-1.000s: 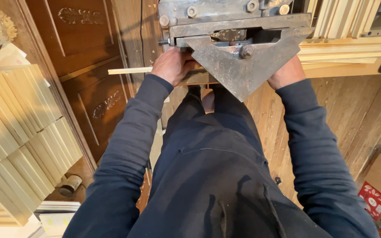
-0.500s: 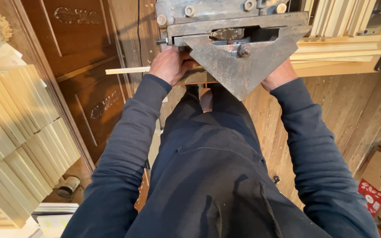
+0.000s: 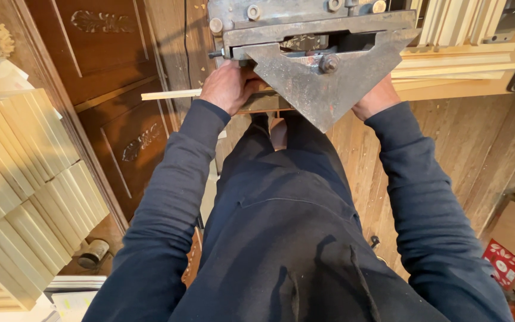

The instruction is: Cutting thin wooden strips for frames using a specialized miter cutter machine.

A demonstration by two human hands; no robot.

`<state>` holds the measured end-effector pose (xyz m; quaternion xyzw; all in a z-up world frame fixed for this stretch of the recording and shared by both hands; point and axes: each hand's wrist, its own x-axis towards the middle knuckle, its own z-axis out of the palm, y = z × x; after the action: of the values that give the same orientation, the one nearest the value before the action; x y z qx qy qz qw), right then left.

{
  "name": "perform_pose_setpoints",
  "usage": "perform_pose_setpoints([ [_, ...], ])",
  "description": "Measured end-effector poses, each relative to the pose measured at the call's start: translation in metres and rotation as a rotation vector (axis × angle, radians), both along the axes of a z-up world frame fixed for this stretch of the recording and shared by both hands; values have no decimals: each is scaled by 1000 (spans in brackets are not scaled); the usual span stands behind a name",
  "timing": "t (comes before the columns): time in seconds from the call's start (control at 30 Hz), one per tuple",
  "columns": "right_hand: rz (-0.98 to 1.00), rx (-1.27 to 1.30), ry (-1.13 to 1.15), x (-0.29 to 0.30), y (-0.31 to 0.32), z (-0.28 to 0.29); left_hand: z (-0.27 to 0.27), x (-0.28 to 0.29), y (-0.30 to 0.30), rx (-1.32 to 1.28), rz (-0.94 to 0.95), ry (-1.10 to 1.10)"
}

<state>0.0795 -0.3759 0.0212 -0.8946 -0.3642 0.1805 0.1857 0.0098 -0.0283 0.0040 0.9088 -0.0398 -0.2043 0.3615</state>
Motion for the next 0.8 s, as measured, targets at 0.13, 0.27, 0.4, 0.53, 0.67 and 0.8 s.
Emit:
perform_pose_setpoints([
  [0.13,9,6,-12,1,-2,-5,-2,-1,2,-13,-25,-50],
  [0.27,-6,-14,41,-2,-8,-15,-2,-3,2,-6,-27,-60],
  [0.4,9,-29,36,-3,-1,-3,2,-4,1,-9,0,-52],
  [0.53,-112,78,82,-11,22,21,2,-5,-2,48,9,-59],
  [0.67,-258,120,75,-26,36,32,5,-7,-2,45,10,-73],
  [0.8,-286,111,30,-31,37,24,3,-6,0,14,24,-42],
])
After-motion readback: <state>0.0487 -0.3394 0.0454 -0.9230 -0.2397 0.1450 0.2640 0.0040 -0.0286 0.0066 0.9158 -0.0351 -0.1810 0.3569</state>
